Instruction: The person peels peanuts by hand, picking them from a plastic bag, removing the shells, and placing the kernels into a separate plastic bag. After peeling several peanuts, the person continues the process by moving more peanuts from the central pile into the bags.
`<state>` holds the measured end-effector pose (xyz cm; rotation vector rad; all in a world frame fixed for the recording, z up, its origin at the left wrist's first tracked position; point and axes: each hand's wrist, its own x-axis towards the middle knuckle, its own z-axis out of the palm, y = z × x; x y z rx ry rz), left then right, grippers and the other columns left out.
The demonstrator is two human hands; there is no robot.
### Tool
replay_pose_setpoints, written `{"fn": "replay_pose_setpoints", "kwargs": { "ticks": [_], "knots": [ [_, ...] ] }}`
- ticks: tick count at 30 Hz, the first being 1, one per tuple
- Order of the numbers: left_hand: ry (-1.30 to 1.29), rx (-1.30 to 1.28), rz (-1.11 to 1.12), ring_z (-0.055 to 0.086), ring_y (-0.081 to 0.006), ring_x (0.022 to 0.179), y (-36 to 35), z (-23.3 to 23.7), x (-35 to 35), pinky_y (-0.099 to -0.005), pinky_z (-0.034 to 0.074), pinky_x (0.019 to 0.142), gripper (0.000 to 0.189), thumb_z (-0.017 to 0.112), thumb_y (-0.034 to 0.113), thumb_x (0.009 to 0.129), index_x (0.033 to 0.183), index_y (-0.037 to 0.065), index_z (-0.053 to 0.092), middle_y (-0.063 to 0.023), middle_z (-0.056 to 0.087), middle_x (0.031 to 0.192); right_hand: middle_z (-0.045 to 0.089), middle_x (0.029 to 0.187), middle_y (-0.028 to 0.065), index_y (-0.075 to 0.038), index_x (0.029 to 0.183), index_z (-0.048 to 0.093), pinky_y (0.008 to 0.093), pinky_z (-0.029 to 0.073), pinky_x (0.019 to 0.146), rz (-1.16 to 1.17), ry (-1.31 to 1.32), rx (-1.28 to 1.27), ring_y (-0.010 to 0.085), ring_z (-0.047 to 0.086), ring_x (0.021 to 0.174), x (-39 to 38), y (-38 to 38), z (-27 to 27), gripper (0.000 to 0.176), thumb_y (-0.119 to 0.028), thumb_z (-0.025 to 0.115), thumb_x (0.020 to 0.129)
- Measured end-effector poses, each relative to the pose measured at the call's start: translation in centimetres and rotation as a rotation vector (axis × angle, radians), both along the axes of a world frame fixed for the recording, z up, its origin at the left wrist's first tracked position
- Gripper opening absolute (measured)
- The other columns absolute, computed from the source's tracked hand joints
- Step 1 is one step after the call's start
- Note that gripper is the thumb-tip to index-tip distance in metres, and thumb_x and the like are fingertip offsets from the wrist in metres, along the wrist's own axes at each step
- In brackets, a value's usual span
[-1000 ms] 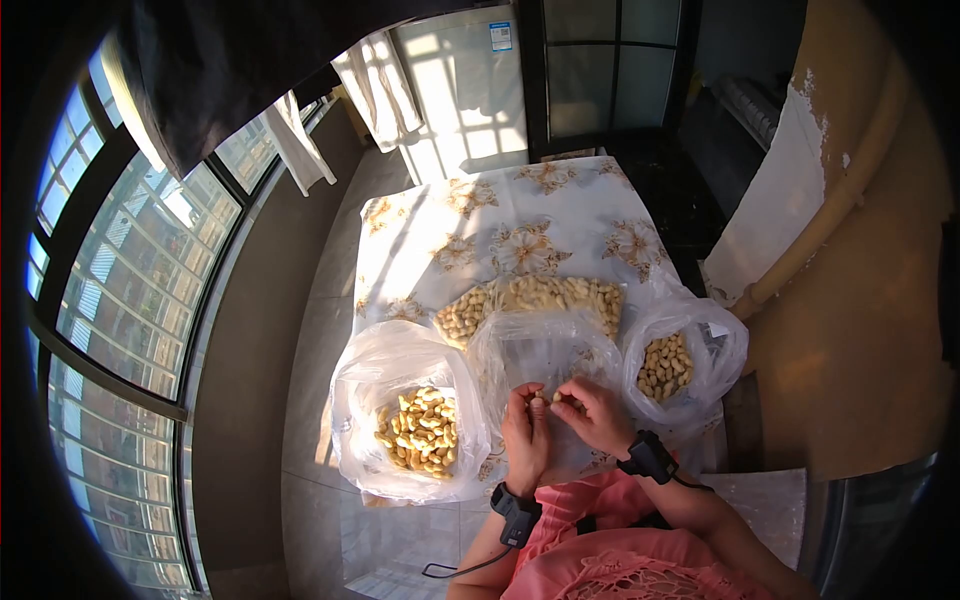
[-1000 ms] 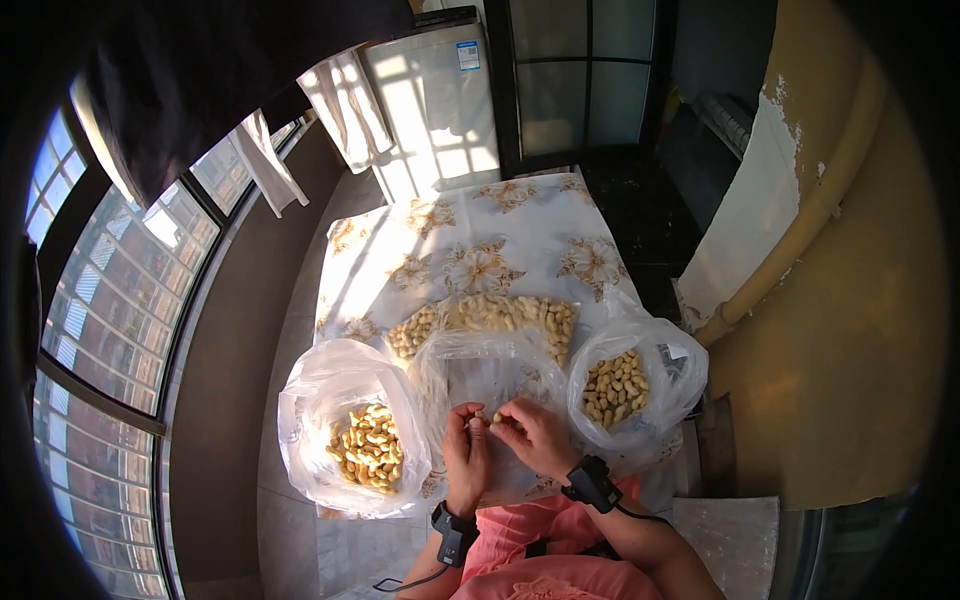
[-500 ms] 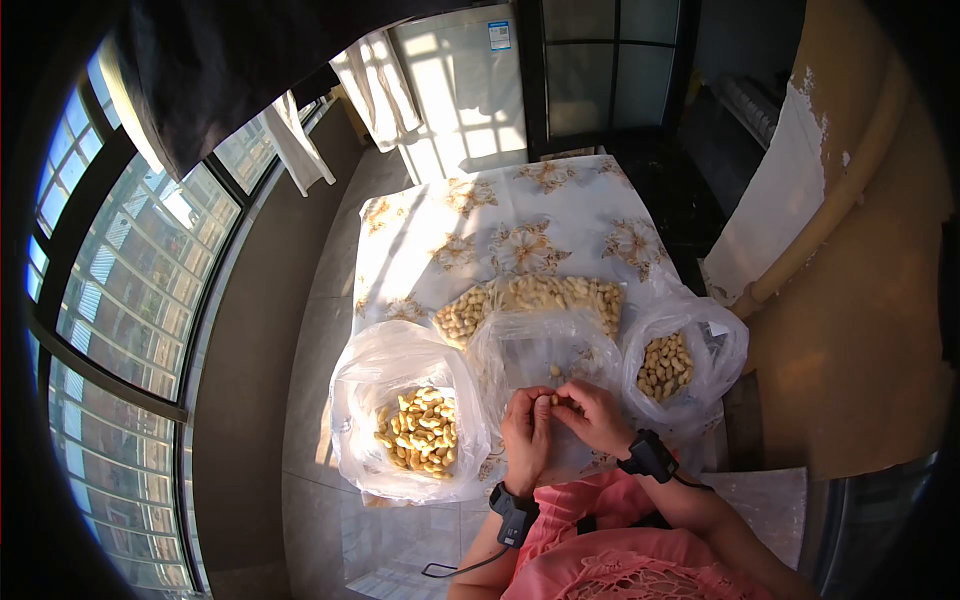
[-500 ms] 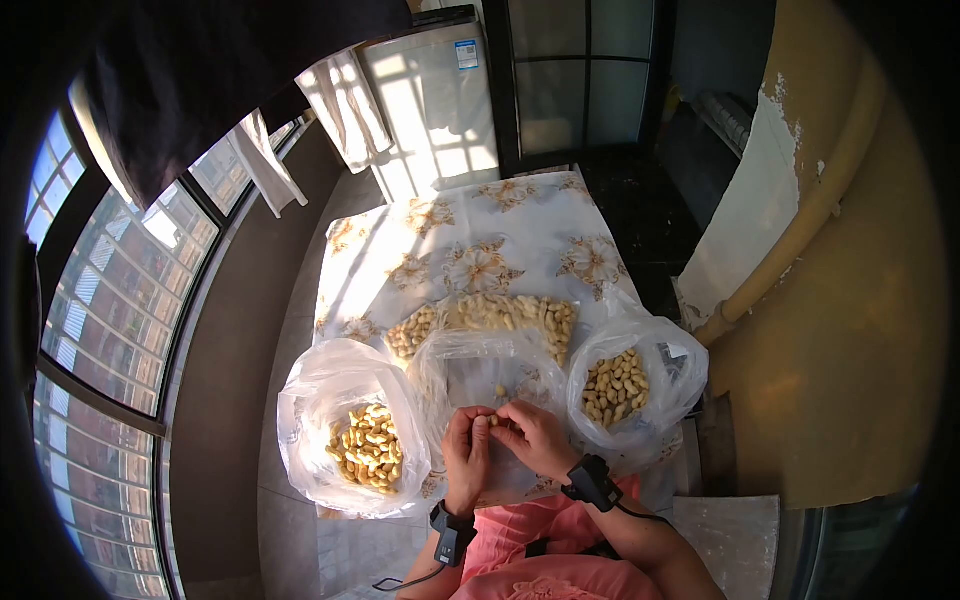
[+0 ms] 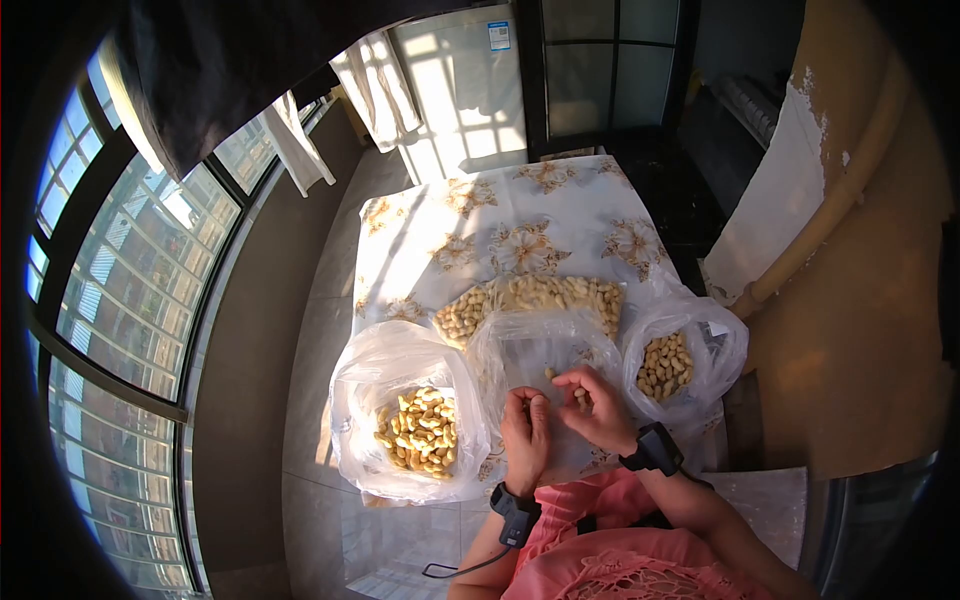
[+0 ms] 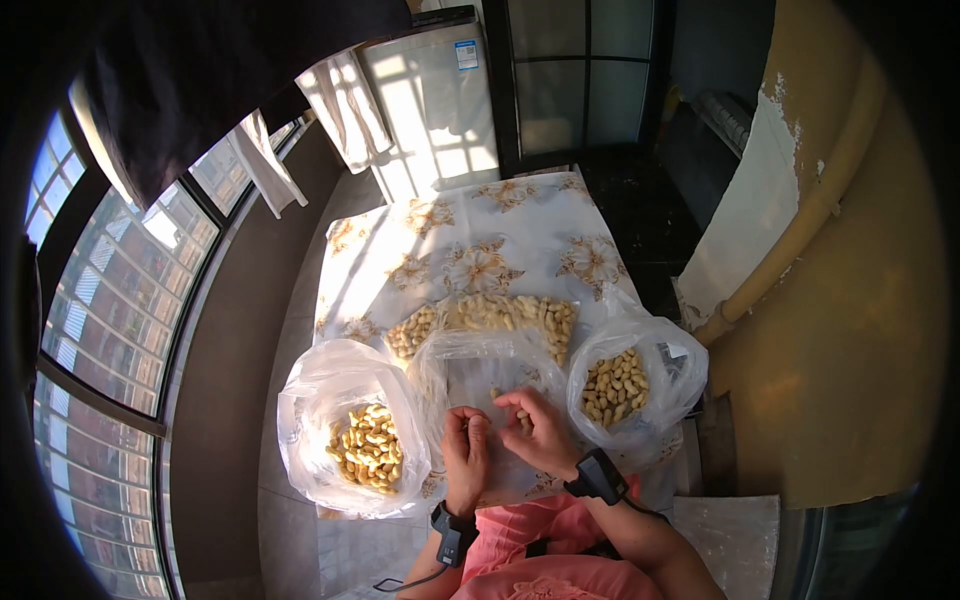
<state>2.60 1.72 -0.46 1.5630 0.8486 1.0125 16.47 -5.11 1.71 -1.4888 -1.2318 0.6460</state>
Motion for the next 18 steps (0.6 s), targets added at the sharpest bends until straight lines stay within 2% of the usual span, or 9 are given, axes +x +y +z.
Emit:
{"fn": "replay_pose_setpoints", "kwargs": {
  "ticks": [2,6,9,11,18],
  "knots": [
    [-0.011,0.008,0.001,0.064,-0.0257,0.077,0.0,-0.2,0.2,-0.0353,0.049,0.068,0.01,0.055,0.01,0.1,0.104,0.001,0.056,-0.0142,0.066,0.089,0.058,0.098,0.0054,-0.004,0.118,0.059,0.0261,0.047,0.068,0.0,-0.018,0.087,0.0148,0.061,0.083,0.0,0.2,-0.1,0.046,0.005,0.063,0.073],
    [-0.008,-0.02,-0.003,0.065,-0.0254,0.077,-0.2,0.2,0.2,-0.0349,0.05,0.069,0.01,0.057,0.01,0.1,0.105,0.001,0.058,-0.0138,0.067,0.089,0.058,0.108,0.0083,-0.003,0.121,0.057,0.029,0.05,0.073,0.009,-0.032,0.154,0.019,0.062,0.091,-0.2,0.5,-0.9,0.051,0.009,0.057,0.072],
    [0.002,0.017,-0.011,0.066,-0.0247,0.077,-0.1,0.5,0.4,-0.034,0.051,0.069,0.011,0.058,0.01,0.099,0.105,0.002,0.061,-0.0128,0.068,0.089,0.06,0.112,0.0102,-0.003,0.121,0.057,0.0315,0.052,0.078,-0.019,-0.044,0.151,0.0236,0.064,0.096,-0.2,0.5,-1.1,0.048,0.012,0.053,0.076],
    [0.028,0.05,-0.002,0.066,-0.0242,0.077,-0.1,0.9,0.4,-0.0335,0.051,0.069,0.011,0.059,0.01,0.098,0.105,0.002,0.062,-0.0125,0.068,0.088,0.061,0.116,0.0098,-0.002,0.121,0.058,0.0294,0.051,0.083,-0.038,-0.004,0.092,0.0189,0.065,0.104,-0.4,0.4,-0.6,0.042,0.014,0.053,0.083],
    [0.074,0.024,-0.003,0.062,-0.02,0.067,-0.3,1.4,0.4,-0.0317,0.05,0.064,0.012,0.063,0.01,0.095,0.104,0.003,0.063,-0.0104,0.066,0.082,0.07,0.102,0.0096,-0.001,0.116,0.064,0.0282,0.053,0.08,-0.085,-0.007,0.022,0.0159,0.068,0.092,-0.5,0.2,-0.9,0.023,0.002,0.058,0.094]
  ]
}}
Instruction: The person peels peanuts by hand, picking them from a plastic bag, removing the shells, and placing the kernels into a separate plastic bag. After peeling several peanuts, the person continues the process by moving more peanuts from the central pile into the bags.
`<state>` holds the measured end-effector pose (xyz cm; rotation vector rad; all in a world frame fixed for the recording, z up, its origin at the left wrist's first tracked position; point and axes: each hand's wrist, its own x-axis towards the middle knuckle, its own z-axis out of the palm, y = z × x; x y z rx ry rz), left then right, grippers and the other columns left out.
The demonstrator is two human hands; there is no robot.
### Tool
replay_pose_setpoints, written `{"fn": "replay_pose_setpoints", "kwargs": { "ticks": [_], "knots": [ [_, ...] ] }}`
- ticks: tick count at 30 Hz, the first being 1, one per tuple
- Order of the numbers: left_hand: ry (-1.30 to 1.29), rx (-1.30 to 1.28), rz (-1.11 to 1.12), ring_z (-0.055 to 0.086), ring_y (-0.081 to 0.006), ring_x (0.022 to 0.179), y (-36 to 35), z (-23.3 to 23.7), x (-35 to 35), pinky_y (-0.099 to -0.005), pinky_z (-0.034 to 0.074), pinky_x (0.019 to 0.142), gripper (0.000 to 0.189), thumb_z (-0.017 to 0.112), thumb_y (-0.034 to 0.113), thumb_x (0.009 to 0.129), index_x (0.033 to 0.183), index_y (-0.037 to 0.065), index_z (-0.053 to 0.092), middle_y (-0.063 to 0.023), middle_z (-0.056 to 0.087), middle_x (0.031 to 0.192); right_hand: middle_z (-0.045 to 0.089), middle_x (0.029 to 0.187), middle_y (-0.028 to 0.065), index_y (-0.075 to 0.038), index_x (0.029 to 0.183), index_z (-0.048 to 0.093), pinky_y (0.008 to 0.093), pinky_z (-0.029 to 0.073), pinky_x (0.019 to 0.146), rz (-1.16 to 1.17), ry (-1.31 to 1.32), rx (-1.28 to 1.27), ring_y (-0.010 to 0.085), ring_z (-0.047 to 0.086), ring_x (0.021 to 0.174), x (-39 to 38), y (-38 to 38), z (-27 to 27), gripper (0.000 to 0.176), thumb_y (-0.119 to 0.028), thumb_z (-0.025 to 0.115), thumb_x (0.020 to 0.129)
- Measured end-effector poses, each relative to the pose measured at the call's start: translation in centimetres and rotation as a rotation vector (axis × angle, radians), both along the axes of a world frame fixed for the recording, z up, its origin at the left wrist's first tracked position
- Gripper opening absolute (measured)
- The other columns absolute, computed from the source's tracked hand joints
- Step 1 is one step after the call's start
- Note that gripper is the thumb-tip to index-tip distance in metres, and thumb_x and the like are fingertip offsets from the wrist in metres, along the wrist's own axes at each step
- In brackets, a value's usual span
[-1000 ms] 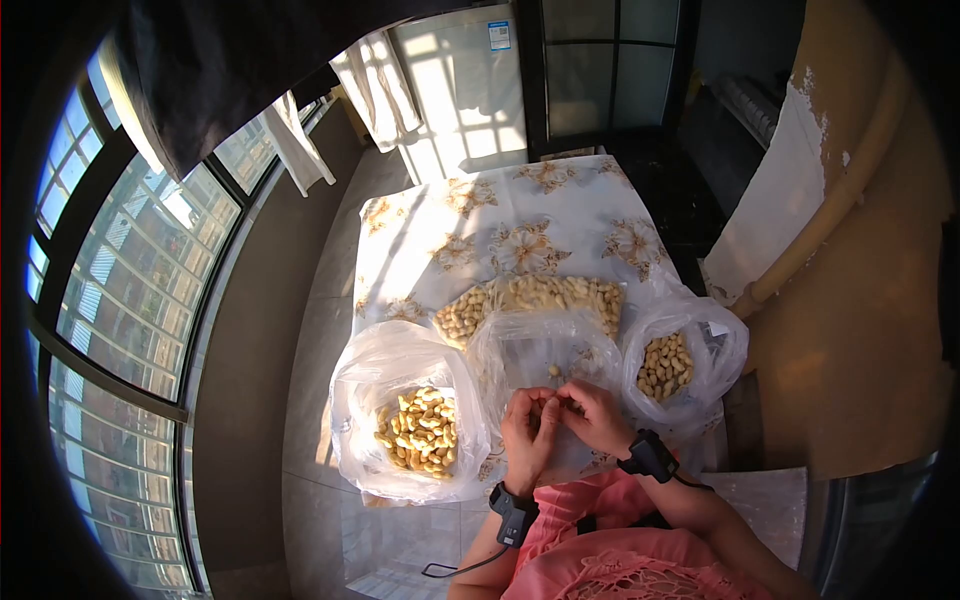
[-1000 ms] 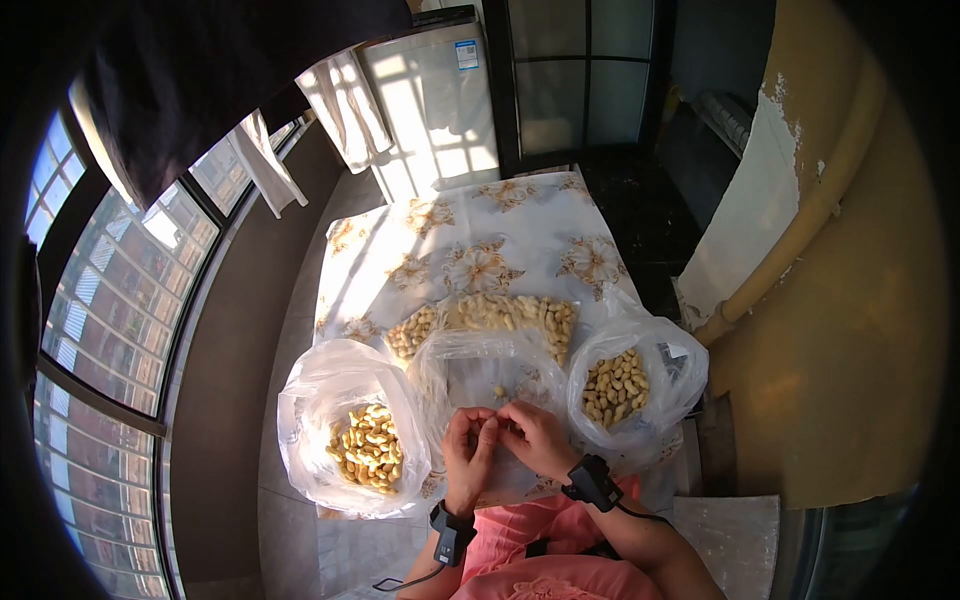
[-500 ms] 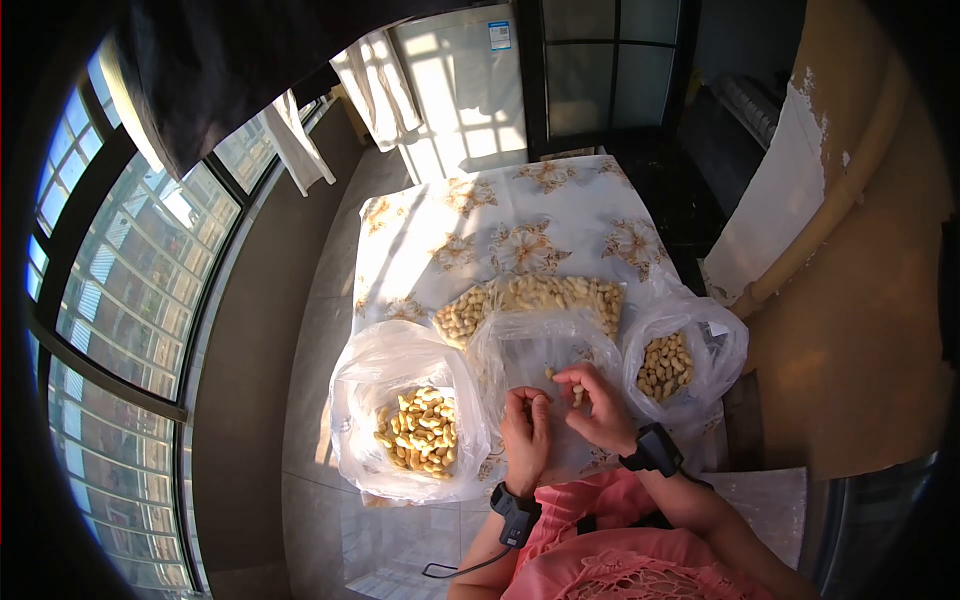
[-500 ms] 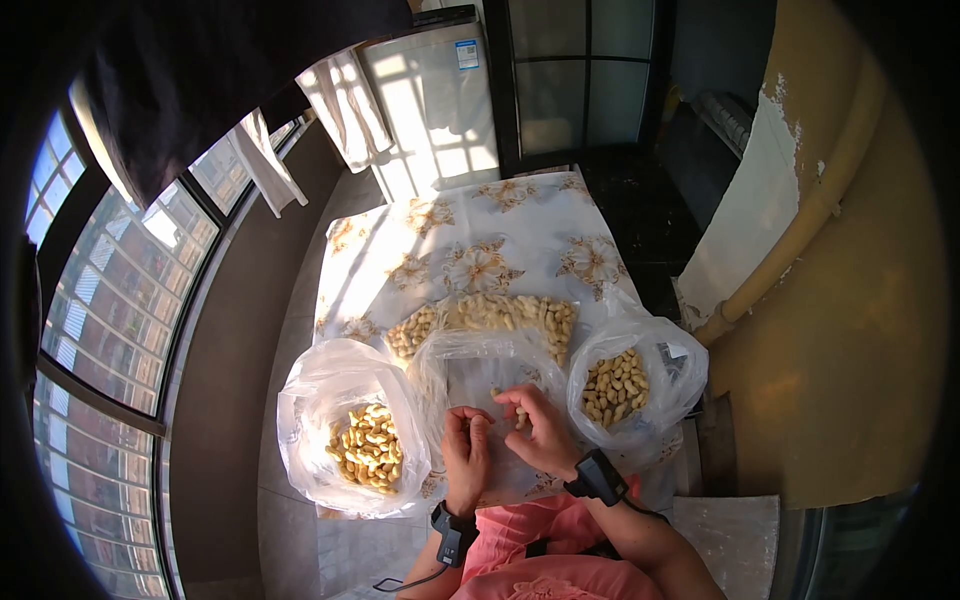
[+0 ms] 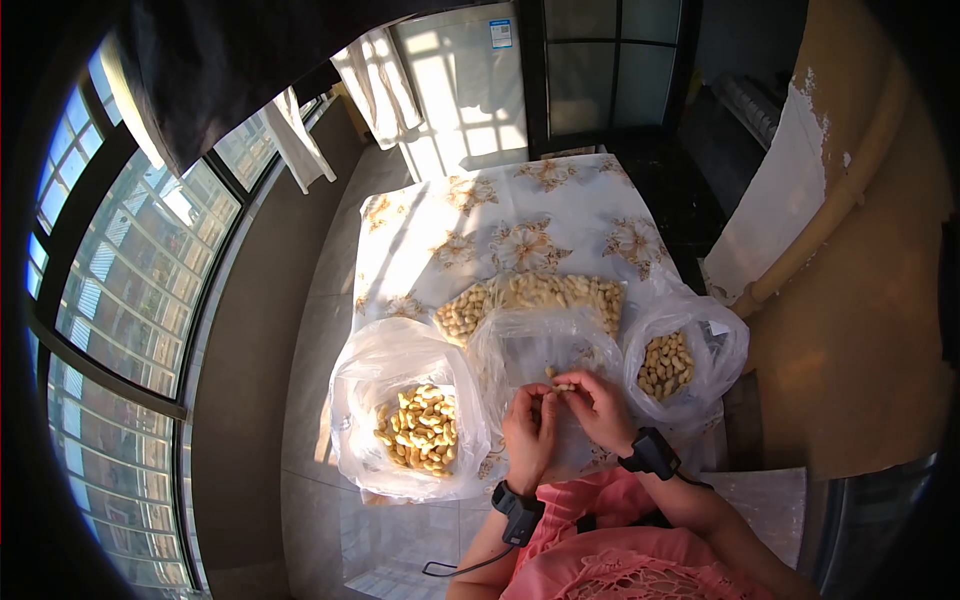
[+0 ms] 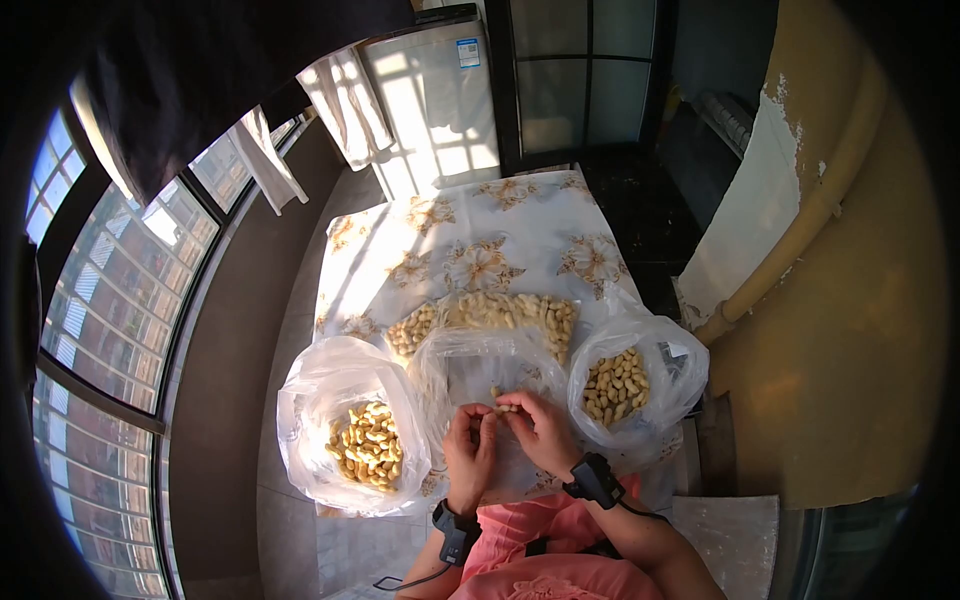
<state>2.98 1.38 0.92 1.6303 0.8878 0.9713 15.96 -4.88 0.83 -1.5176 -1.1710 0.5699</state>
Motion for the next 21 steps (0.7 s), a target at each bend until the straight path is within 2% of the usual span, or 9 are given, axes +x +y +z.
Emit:
{"fn": "replay_pose_setpoints", "kwargs": {
  "ticks": [2,9,12,14,15,17,21],
  "knots": [
    [0.018,0.006,0.007,0.061,-0.0195,0.066,0.02,0.1,0.05,-0.0315,0.049,0.063,0.012,0.064,0.01,0.095,0.104,0.003,0.063,-0.0098,0.066,0.08,0.07,0.097,0.0136,-0.002,0.112,0.064,0.032,0.054,0.075,-0.018,0.023,0.024,0.0242,0.07,0.087,-0.12,0.06,0.06,0.022,0.0,0.064,0.091],
    [0.028,0.071,0.008,0.06,-0.0196,0.066,0.03,0.05,0.11,-0.0324,0.049,0.063,0.014,0.064,0.008,0.093,0.106,0.003,0.064,-0.0105,0.066,0.083,0.07,0.096,0.0133,-0.002,0.111,0.065,0.0316,0.054,0.073,-0.003,0.006,0.013,0.0242,0.07,0.085,-0.06,-0.05,0.14,0.02,-0.006,0.066,0.092],
    [0.025,0.093,0.013,0.061,-0.0203,0.067,0.05,0.03,0.14,-0.0332,0.049,0.064,0.013,0.064,0.009,0.093,0.105,0.002,0.064,-0.0112,0.066,0.085,0.07,0.095,0.0122,-0.002,0.111,0.065,0.0305,0.054,0.072,-0.009,0.013,0.014,0.0211,0.069,0.083,-0.08,-0.11,0.19,0.019,-0.007,0.066,0.093],
    [0.037,0.085,0.011,0.063,-0.0208,0.071,0.02,0.39,0.1,-0.0327,0.05,0.066,0.012,0.063,0.009,0.094,0.103,0.002,0.065,-0.0117,0.067,0.086,0.071,0.096,0.0067,-0.001,0.112,0.065,0.0256,0.053,0.074,0.011,0.087,-0.025,0.0113,0.066,0.084,0.05,-0.21,-0.19,0.017,-0.006,0.064,0.095],
    [0.05,0.076,0.009,0.065,-0.0213,0.074,0.0,0.51,0.07,-0.0322,0.051,0.068,0.012,0.063,0.01,0.095,0.102,0.001,0.065,-0.0123,0.068,0.087,0.071,0.096,0.0067,-0.001,0.112,0.065,0.0256,0.053,0.074,0.011,0.087,-0.026,0.0113,0.066,0.084,0.01,-0.19,-0.22,0.017,-0.006,0.064,0.095],
    [0.049,0.108,0.006,0.065,-0.0229,0.072,0.1,0.28,0.09,-0.0331,0.051,0.067,0.011,0.063,0.009,0.094,0.102,0.001,0.065,-0.0129,0.067,0.087,0.07,0.092,0.0093,-0.002,0.112,0.065,0.0284,0.053,0.071,0.012,0.093,0.03,0.015,0.067,0.08,-0.07,-0.11,-0.25,0.019,-0.009,0.066,0.095],
    [0.046,0.142,-0.002,0.065,-0.027,0.071,0.15,0.22,0.13,-0.0346,0.051,0.065,0.011,0.063,0.009,0.095,0.102,0.001,0.064,-0.0147,0.066,0.088,0.07,0.091,0.0093,-0.003,0.114,0.066,0.0287,0.053,0.071,0.01,0.014,0.013,0.0164,0.068,0.08,0.01,-0.15,-0.05,0.02,-0.008,0.065,0.095]
  ]
}}
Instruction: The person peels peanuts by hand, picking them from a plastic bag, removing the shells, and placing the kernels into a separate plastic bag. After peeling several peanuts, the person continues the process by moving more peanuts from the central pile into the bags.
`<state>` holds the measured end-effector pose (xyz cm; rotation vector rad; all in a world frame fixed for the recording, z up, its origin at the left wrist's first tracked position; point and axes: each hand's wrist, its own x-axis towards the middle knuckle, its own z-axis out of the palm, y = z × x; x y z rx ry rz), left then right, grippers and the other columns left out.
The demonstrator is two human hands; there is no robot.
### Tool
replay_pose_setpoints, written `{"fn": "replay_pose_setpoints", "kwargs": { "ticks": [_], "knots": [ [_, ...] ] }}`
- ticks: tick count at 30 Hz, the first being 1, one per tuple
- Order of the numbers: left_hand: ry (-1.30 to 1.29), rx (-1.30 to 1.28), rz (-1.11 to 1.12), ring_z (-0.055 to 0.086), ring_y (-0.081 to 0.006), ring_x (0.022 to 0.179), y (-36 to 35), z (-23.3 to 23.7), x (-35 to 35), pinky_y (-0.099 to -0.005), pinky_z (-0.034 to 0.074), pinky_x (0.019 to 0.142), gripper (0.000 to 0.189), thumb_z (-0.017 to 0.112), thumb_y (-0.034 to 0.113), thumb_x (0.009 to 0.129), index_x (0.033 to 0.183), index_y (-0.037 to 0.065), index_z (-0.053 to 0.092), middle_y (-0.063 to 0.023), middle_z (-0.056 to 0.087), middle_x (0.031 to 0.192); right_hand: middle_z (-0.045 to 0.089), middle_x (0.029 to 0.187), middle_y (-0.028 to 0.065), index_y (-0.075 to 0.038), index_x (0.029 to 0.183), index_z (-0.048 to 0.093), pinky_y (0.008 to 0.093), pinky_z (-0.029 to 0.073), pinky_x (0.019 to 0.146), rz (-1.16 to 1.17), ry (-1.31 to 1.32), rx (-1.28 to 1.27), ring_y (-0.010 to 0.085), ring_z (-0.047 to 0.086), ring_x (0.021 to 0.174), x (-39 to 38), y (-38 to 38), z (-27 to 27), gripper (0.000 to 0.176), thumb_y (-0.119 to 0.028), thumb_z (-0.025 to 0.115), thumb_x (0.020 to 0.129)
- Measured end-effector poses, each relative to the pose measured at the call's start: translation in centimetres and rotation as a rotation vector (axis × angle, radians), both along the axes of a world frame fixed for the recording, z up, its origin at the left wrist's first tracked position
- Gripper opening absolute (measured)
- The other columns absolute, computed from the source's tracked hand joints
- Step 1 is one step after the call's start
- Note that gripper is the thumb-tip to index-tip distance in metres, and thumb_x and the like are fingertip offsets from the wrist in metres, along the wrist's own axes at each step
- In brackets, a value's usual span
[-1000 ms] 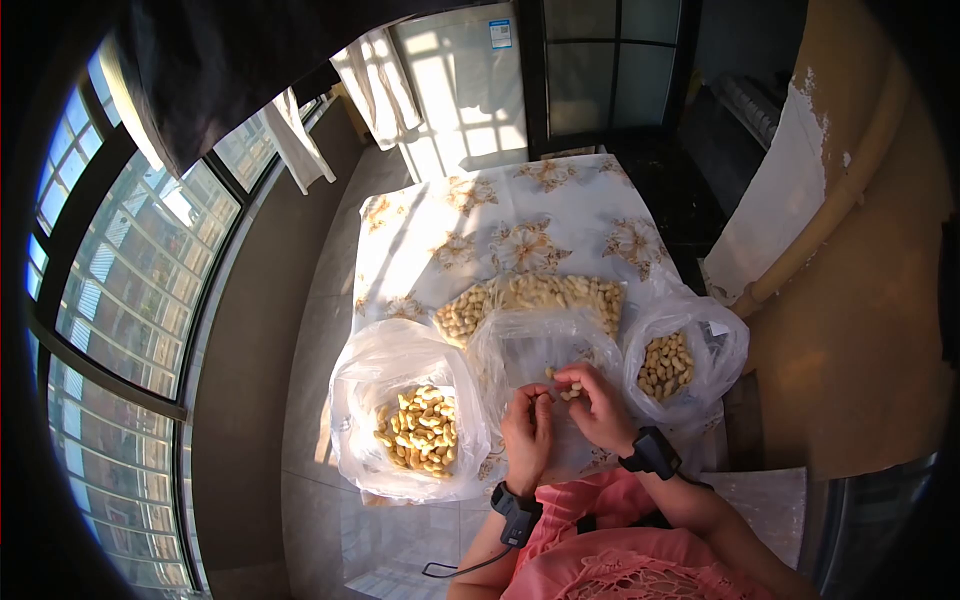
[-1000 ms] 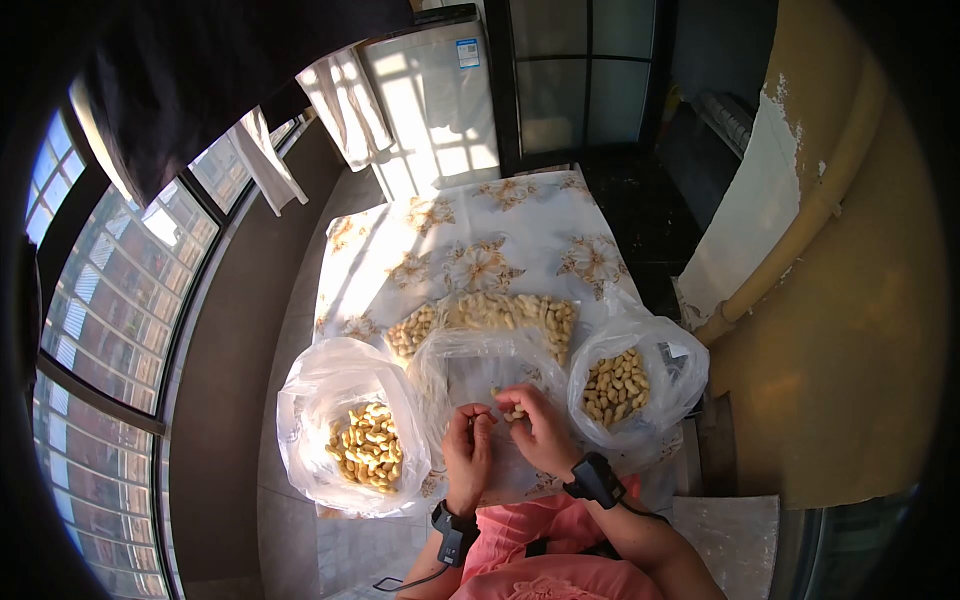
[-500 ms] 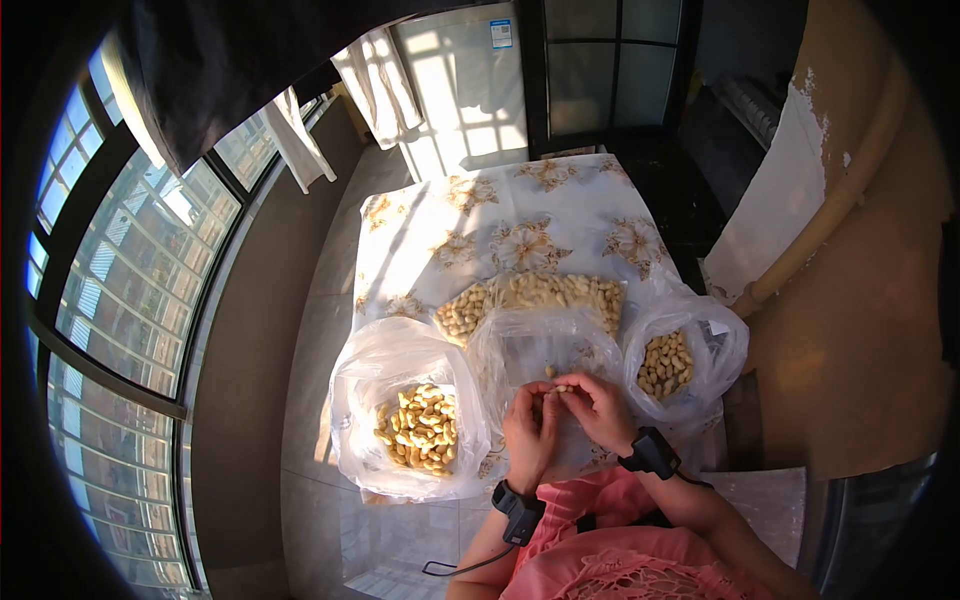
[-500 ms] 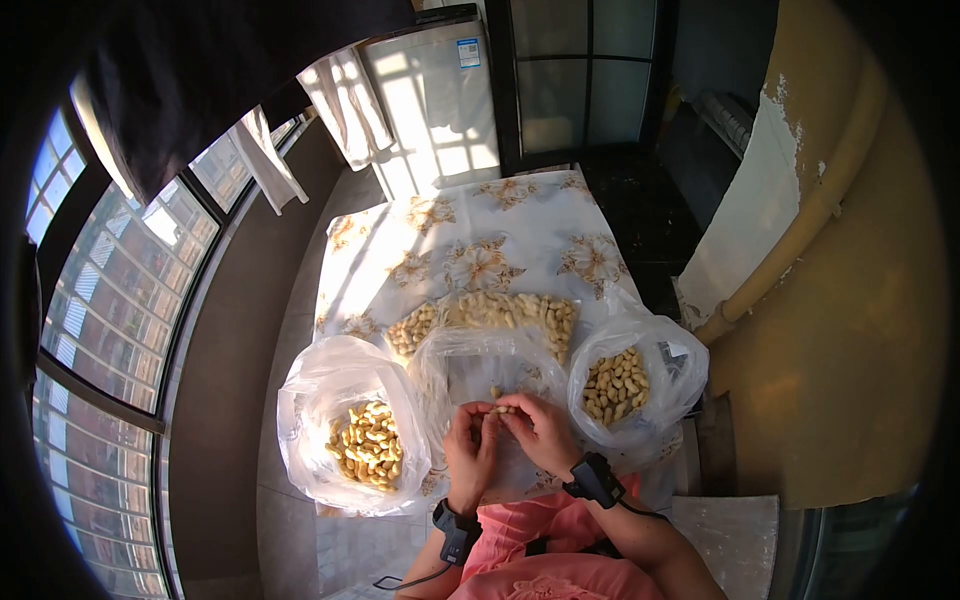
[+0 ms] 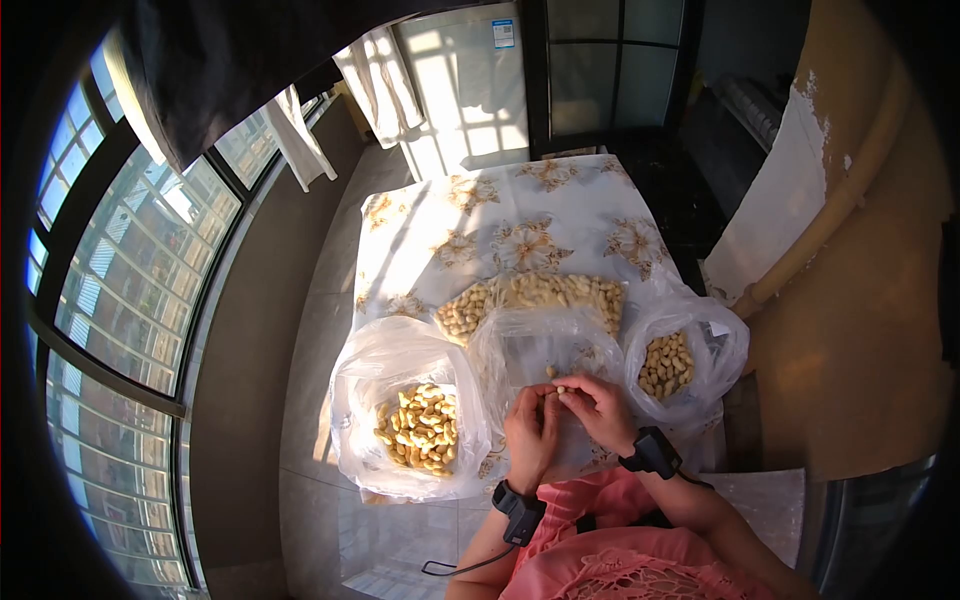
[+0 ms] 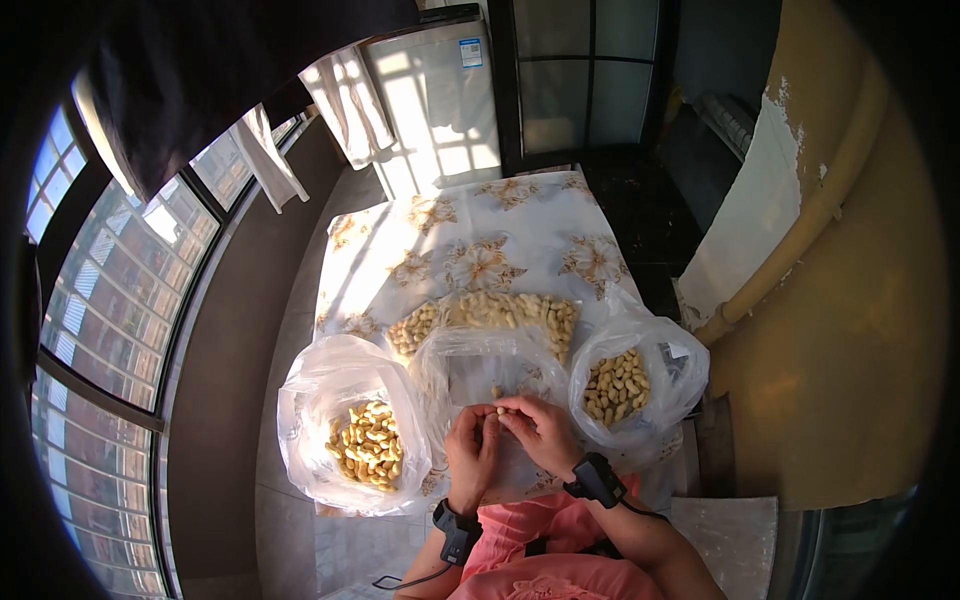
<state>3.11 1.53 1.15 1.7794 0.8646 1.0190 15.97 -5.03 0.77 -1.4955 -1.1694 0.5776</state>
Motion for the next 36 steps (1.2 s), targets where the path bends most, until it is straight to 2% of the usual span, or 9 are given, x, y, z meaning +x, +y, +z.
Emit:
{"fn": "replay_pose_setpoints", "kwargs": {
  "ticks": [8,13,18,20,23,33,36],
  "knots": [
    [0.011,-0.053,0.018,0.065,-0.0296,0.072,-0.1,0.1,-0.1,-0.0357,0.051,0.065,0.011,0.063,0.011,0.095,0.1,0.001,0.063,-0.0152,0.066,0.087,0.069,0.09,0.0095,-0.002,0.107,0.065,0.0297,0.053,0.071,-0.004,0.029,-0.013,0.0177,0.068,0.08,-0.2,0.0,0.4,0.015,-0.009,0.067,0.094],
    [0.024,-0.039,0.026,0.064,-0.0299,0.072,0.0,0.1,-0.1,-0.0362,0.05,0.065,0.01,0.063,0.011,0.095,0.099,0.001,0.062,-0.0148,0.065,0.086,0.068,0.088,0.0087,-0.002,0.107,0.066,0.0282,0.053,0.07,-0.017,0.017,0.007,0.0169,0.066,0.078,-0.1,0.1,-0.2,0.017,-0.006,0.069,0.091],
    [-0.009,-0.056,0.028,0.065,-0.0267,0.073,-0.1,0.2,0.1,-0.0347,0.05,0.065,0.01,0.064,0.01,0.094,0.101,0.001,0.064,-0.0132,0.066,0.088,0.067,0.087,0.0073,-0.003,0.108,0.066,0.0269,0.052,0.069,-0.029,-0.038,0.037,0.0145,0.066,0.078,0.0,0.2,-0.5,0.02,-0.002,0.07,0.089],
    [-0.008,-0.031,0.02,0.064,-0.0256,0.072,0.0,0.2,0.1,-0.034,0.05,0.065,0.011,0.064,0.009,0.094,0.101,0.001,0.065,-0.0128,0.066,0.088,0.067,0.088,0.006,-0.002,0.106,0.064,0.0269,0.053,0.069,-0.021,0.118,0.023,0.013,0.065,0.078,0.0,0.2,-1.2,0.018,-0.001,0.07,0.089],
    [-0.016,0.008,0.011,0.064,-0.0243,0.071,0.1,-0.3,0.1,-0.0332,0.05,0.065,0.01,0.064,0.009,0.094,0.101,0.001,0.066,-0.0125,0.066,0.089,0.068,0.088,0.0052,-0.002,0.101,0.062,0.0268,0.053,0.07,-0.021,0.191,0.007,0.012,0.066,0.078,0.1,0.0,-1.7,0.016,-0.001,0.071,0.088],
    [0.03,-0.048,0.003,0.06,-0.0193,0.066,0.0,0.5,0.0,-0.0313,0.048,0.061,0.011,0.069,0.012,0.092,0.098,0.002,0.067,-0.0102,0.064,0.085,0.068,0.087,0.0047,-0.002,0.098,0.062,0.0267,0.054,0.07,-0.013,0.111,-0.005,0.0123,0.068,0.078,0.2,0.0,-1.0,0.015,0.002,0.071,0.087],
    [0.008,-0.024,0.008,0.061,-0.0213,0.067,0.0,0.4,0.1,-0.032,0.048,0.062,0.01,0.068,0.011,0.093,0.098,0.002,0.067,-0.0112,0.065,0.086,0.068,0.087,0.0049,-0.002,0.099,0.063,0.0268,0.054,0.07,-0.012,0.123,-0.008,0.0123,0.068,0.078,0.2,0.0,-1.0,0.015,0.002,0.071,0.087]
  ]
}}
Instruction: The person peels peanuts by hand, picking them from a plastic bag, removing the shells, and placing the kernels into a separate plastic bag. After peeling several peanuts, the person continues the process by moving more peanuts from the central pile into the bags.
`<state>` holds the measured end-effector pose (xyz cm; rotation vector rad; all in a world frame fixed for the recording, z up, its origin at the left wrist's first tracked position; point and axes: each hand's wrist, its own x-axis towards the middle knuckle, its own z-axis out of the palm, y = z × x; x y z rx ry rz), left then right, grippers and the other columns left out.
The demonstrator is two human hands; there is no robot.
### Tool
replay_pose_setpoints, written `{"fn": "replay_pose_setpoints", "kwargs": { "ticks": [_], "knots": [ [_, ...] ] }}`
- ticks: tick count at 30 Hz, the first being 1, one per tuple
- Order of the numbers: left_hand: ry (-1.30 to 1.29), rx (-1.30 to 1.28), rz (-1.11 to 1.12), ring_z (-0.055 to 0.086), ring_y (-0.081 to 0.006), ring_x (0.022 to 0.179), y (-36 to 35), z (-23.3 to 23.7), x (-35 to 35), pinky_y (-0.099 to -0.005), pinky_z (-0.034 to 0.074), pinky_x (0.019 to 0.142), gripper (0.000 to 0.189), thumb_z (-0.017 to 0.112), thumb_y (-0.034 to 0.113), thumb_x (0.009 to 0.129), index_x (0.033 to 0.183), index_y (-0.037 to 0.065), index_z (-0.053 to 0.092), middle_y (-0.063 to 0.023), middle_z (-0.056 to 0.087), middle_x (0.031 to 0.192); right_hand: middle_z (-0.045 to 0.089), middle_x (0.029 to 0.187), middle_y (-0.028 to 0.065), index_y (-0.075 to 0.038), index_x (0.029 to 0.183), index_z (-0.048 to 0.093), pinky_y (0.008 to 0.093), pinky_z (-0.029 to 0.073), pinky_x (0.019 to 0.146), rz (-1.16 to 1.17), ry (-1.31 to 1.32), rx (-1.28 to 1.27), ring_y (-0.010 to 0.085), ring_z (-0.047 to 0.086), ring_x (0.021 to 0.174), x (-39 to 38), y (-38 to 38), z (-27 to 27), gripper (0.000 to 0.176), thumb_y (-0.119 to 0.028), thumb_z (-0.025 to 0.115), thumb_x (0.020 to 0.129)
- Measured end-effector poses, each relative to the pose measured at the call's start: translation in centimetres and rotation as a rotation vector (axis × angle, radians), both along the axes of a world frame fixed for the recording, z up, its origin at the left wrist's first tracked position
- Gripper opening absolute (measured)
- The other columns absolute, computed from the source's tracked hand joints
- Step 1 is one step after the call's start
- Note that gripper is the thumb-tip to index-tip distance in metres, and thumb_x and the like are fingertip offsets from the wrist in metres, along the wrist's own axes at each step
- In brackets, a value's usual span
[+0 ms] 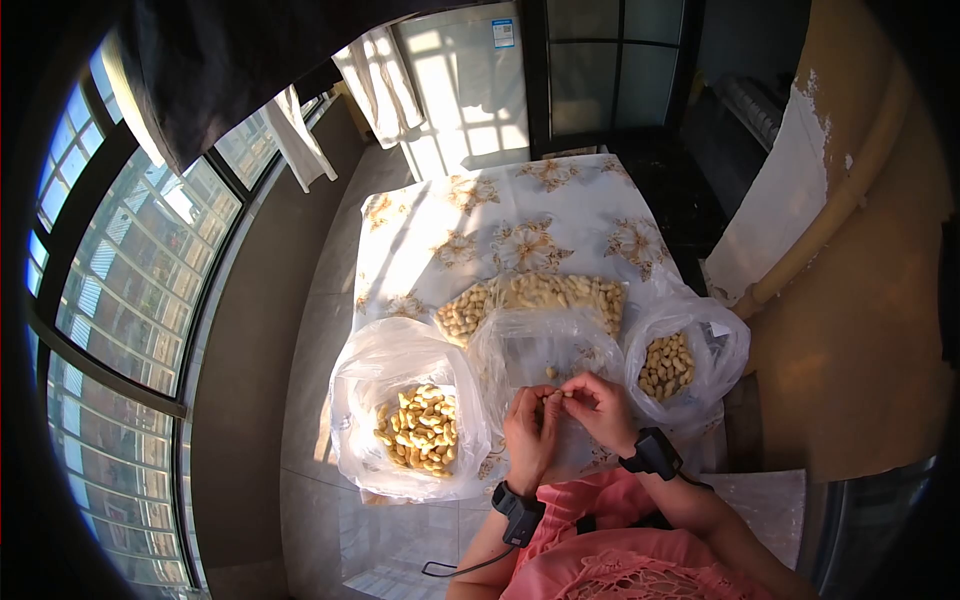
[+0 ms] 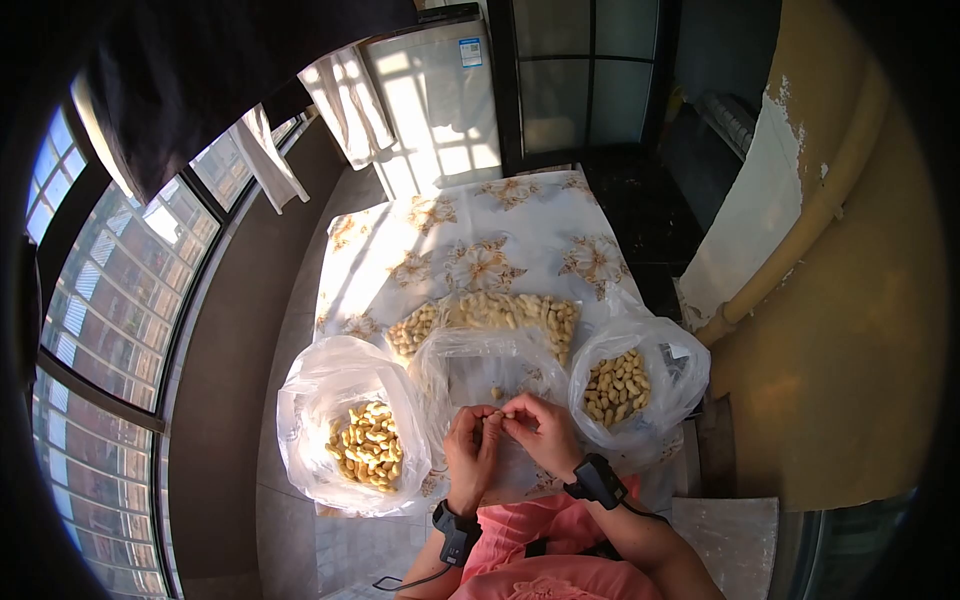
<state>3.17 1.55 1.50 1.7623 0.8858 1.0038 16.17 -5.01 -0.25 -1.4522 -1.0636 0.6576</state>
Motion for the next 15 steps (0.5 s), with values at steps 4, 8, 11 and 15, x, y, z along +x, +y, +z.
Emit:
{"fn": "replay_pose_setpoints", "kwargs": {
  "ticks": [4,8,11,15],
  "knots": [
    [-0.029,0.032,0.009,0.064,-0.0242,0.071,0.1,-0.4,0.0,-0.0329,0.05,0.064,0.01,0.066,0.01,0.094,0.098,0.001,0.065,-0.0127,0.066,0.088,0.069,0.087,0.0054,-0.003,0.102,0.064,0.0268,0.054,0.07,-0.006,-0.03,0.02,0.0121,0.068,0.079,-0.1,0.1,-0.2,0.016,0.0,0.071,0.087],
    [-0.023,-0.006,0.003,0.066,-0.0285,0.076,0.0,-0.4,0.0,-0.0348,0.051,0.067,0.011,0.062,0.011,0.096,0.099,0.001,0.064,-0.0145,0.066,0.09,0.07,0.088,0.006,-0.003,0.104,0.065,0.0266,0.053,0.071,0.019,-0.053,0.029,0.0121,0.068,0.079,0.0,0.0,0.4,0.016,-0.004,0.071,0.089],
    [-0.032,-0.018,0.005,0.066,-0.0298,0.078,0.0,-0.7,0.0,-0.0358,0.051,0.069,0.011,0.061,0.011,0.097,0.1,0.001,0.064,-0.0149,0.066,0.09,0.07,0.089,0.0062,-0.002,0.104,0.065,0.0264,0.053,0.071,0.03,-0.014,0.031,0.0121,0.068,0.079,-0.1,0.0,0.6,0.014,-0.007,0.07,0.092],
    [-0.029,-0.043,0.007,0.066,-0.0297,0.079,0.0,-0.6,-0.1,-0.0359,0.051,0.07,0.011,0.062,0.011,0.097,0.1,0.001,0.064,-0.0145,0.066,0.091,0.07,0.09,0.0067,-0.001,0.105,0.065,0.0264,0.053,0.071,0.037,-0.002,0.02,0.0118,0.067,0.08,-0.1,0.0,0.7,0.014,-0.008,0.068,0.093]
  ]
}}
